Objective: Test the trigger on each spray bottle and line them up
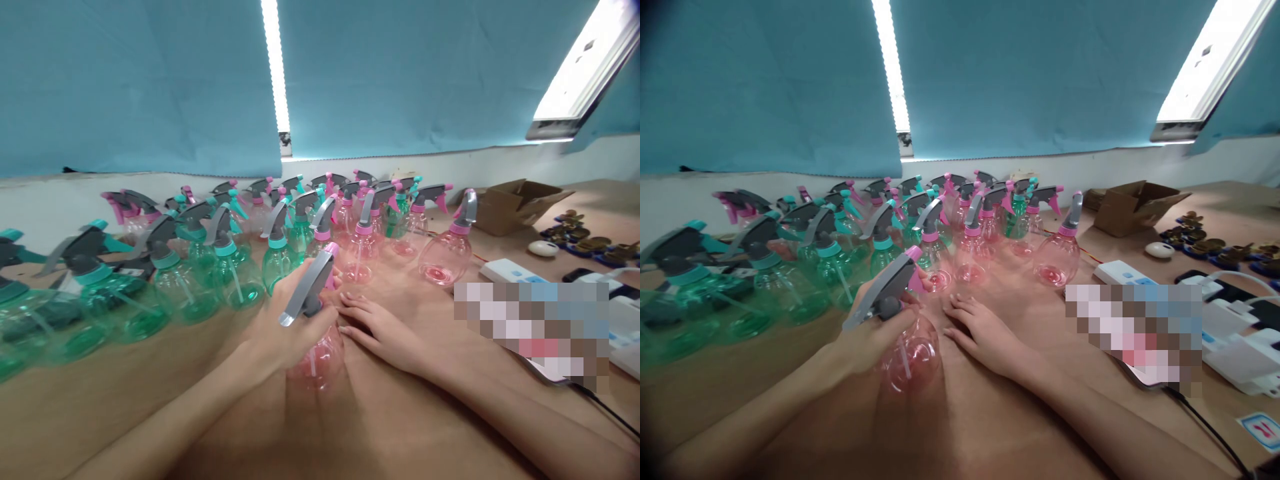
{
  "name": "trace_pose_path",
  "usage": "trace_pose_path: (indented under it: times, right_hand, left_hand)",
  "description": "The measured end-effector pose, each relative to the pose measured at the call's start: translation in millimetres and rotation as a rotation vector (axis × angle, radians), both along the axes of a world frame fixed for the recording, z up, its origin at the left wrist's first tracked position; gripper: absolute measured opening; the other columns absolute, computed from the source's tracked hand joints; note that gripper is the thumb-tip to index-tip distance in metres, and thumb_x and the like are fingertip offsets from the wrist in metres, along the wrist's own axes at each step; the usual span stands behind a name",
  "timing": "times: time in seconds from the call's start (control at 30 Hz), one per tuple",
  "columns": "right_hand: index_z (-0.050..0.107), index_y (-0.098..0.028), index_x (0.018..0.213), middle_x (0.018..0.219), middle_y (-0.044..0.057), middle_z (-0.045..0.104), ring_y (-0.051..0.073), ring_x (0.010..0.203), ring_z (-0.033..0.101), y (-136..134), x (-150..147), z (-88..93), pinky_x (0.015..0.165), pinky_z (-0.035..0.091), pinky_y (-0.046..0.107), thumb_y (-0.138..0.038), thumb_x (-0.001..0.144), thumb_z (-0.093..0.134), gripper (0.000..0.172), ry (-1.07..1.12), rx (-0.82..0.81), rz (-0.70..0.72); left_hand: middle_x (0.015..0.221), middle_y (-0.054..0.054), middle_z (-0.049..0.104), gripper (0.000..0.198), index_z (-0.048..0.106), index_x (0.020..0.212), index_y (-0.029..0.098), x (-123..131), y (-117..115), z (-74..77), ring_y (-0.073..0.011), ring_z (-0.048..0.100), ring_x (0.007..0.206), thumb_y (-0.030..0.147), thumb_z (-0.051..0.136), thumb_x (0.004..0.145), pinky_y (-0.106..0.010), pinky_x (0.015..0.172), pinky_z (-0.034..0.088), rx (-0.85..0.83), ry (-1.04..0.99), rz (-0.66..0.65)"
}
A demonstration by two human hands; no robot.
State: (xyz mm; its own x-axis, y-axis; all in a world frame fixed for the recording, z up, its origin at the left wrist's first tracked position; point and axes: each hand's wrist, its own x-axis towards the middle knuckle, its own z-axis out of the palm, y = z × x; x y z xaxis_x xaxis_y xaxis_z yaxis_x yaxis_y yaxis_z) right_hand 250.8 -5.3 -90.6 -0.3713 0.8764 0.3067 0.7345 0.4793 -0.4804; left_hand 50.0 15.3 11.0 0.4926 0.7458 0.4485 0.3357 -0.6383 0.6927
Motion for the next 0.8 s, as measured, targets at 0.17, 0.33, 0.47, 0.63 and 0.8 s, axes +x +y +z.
trace_pose_path:
  times: [0.17,0.33,0.47,0.63,0.8]
  right_hand:
    - [0.056,-0.017,0.133,0.140,0.013,0.055,0.027,0.135,0.044,0.9,1.5,-0.9,0.114,0.033,0.051,-0.040,0.098,0.048,0.043,0.021,0.000,0.010]
    - [0.055,-0.020,0.135,0.143,0.012,0.053,0.027,0.137,0.042,0.9,4.1,-0.3,0.115,0.031,0.051,-0.049,0.098,0.045,0.048,0.045,-0.034,0.038]
    - [0.060,-0.022,0.129,0.139,0.010,0.056,0.027,0.135,0.044,0.7,6.3,2.1,0.113,0.033,0.051,-0.052,0.100,0.034,0.050,0.108,-0.063,0.040]
    - [0.059,-0.023,0.126,0.129,0.010,0.063,0.028,0.119,0.058,-5.0,4.4,9.9,0.101,0.045,0.047,-0.059,0.094,0.044,0.051,0.313,-0.063,0.109]
    - [0.054,-0.023,0.127,0.124,0.009,0.064,0.029,0.111,0.062,-24.3,-12.2,34.6,0.093,0.051,0.043,-0.056,0.072,0.076,0.068,0.393,-0.101,0.143]
  left_hand:
    - [0.064,0.006,0.039,0.016,0.042,0.077,0.024,0.2,-1.0,2.2,-0.0110,0.036,0.052,0.010,0.048,0.070,-0.026,0.049,0.029,-0.027,0.011,0.010]
    - [0.064,0.005,0.044,0.015,0.046,0.077,0.024,-0.5,-2.8,4.3,-0.0119,0.041,0.052,0.011,0.051,0.071,-0.026,0.048,0.032,-0.015,0.019,0.025]
    - [0.068,0.004,0.050,0.010,0.051,0.087,0.024,-0.9,-3.1,-3.7,-0.0140,0.051,0.060,0.020,0.056,0.079,-0.026,0.055,0.040,-0.010,-0.006,0.071]
    - [0.072,0.004,0.052,0.012,0.053,0.091,0.023,-1.2,1.3,-16.9,-0.0152,0.058,0.069,0.030,0.060,0.085,-0.028,0.066,0.048,-0.053,-0.091,0.080]
    - [0.083,0.002,0.057,0.018,0.055,0.097,0.023,7.7,3.9,-15.6,-0.0155,0.059,0.075,0.031,0.063,0.084,-0.030,0.071,0.051,-0.066,-0.154,0.043]
